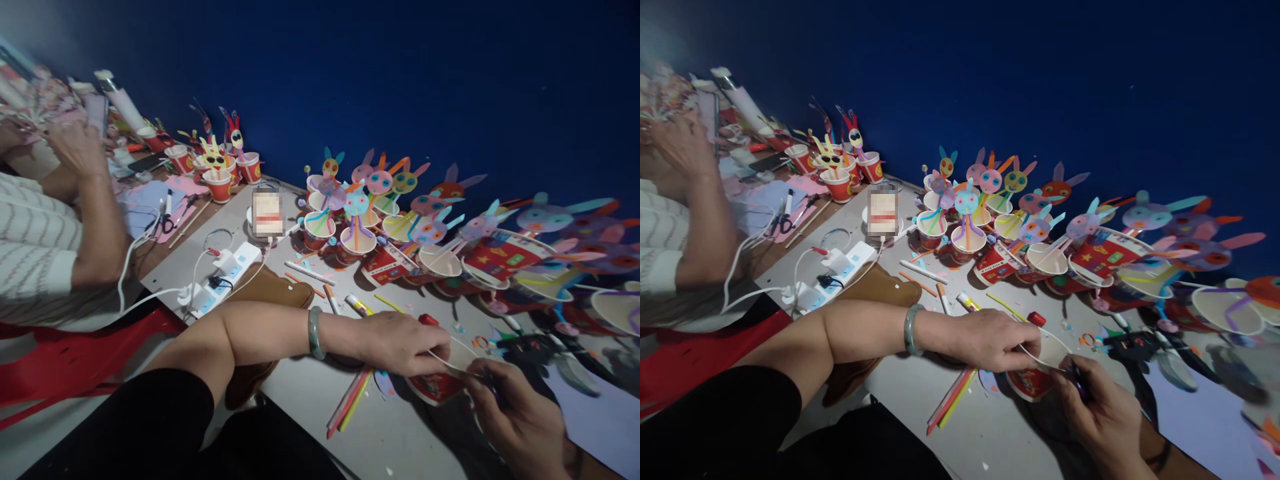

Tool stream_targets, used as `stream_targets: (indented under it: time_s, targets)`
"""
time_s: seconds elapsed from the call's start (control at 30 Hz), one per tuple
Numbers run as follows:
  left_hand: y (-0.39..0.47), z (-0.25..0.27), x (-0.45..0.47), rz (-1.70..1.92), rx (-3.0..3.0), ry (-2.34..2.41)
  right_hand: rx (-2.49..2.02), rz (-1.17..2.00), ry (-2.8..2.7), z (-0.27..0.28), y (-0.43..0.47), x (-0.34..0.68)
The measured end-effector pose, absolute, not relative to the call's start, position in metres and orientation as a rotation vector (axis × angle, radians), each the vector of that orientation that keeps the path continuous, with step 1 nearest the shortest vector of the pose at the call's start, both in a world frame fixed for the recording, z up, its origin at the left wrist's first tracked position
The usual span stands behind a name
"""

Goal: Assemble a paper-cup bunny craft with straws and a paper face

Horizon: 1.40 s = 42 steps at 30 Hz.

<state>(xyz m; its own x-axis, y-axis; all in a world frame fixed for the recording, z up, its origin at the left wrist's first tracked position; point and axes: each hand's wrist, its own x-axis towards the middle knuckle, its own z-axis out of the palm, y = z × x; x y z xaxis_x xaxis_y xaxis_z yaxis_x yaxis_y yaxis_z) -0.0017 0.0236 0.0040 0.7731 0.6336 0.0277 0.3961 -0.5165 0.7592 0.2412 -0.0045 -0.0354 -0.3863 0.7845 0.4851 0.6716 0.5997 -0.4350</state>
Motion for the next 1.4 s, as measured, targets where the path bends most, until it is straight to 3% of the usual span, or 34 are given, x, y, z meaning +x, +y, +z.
stream_targets:
  time_s: [0.8,1.0,1.4]
  targets:
    - [0.022,0.019,-0.002,0.208,2.204,0.708,-1.051,0.175,-2.262,-0.033,-0.003,0.240]
    - [0.022,0.015,-0.002,0.261,2.185,0.721,-1.257,0.285,-2.187,-0.038,-0.006,0.245]
    - [0.023,0.011,-0.002,0.294,2.155,0.747,-1.175,0.297,-2.218,-0.033,-0.005,0.242]
